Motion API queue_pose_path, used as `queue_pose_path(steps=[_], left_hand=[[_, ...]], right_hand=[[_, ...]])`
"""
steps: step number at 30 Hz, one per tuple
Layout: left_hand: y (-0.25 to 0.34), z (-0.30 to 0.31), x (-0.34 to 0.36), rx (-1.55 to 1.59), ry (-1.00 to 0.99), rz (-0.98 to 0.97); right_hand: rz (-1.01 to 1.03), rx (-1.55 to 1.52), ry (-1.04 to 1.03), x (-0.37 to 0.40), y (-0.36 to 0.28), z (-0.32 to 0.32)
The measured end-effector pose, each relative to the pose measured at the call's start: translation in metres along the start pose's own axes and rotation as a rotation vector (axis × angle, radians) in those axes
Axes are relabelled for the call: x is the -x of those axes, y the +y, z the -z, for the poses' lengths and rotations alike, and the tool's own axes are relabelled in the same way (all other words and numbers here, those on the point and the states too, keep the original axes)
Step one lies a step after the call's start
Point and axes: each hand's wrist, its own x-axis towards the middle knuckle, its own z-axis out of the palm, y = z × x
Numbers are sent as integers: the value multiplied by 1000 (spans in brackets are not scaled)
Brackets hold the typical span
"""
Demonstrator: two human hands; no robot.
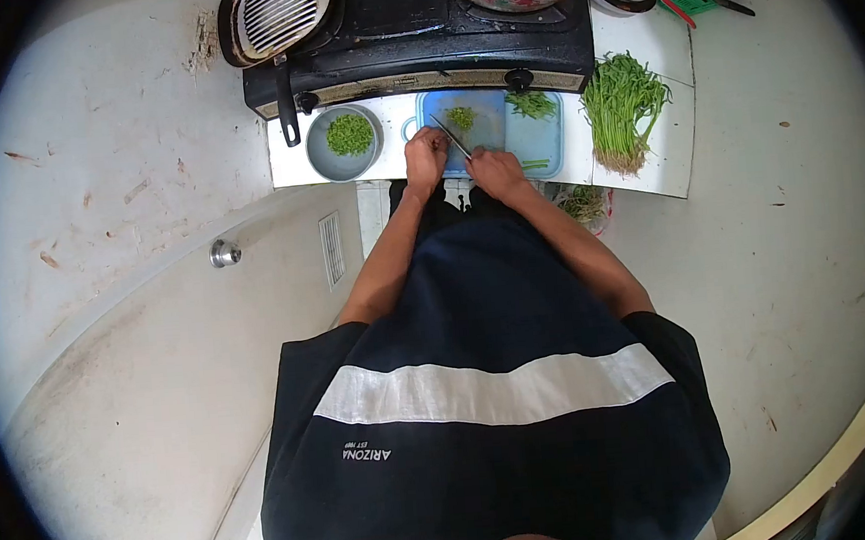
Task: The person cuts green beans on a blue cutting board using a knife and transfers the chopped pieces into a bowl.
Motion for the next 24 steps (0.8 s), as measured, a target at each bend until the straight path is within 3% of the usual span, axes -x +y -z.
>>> queue_pose_path(steps=[9,24], left_hand=[[-3,0,-2,-20,-13,46],[1,0,-2,0,-4,67]], right_hand=[[19,83,-6,12,10,-4],[-68,-47,-4,-4,10,-2]])
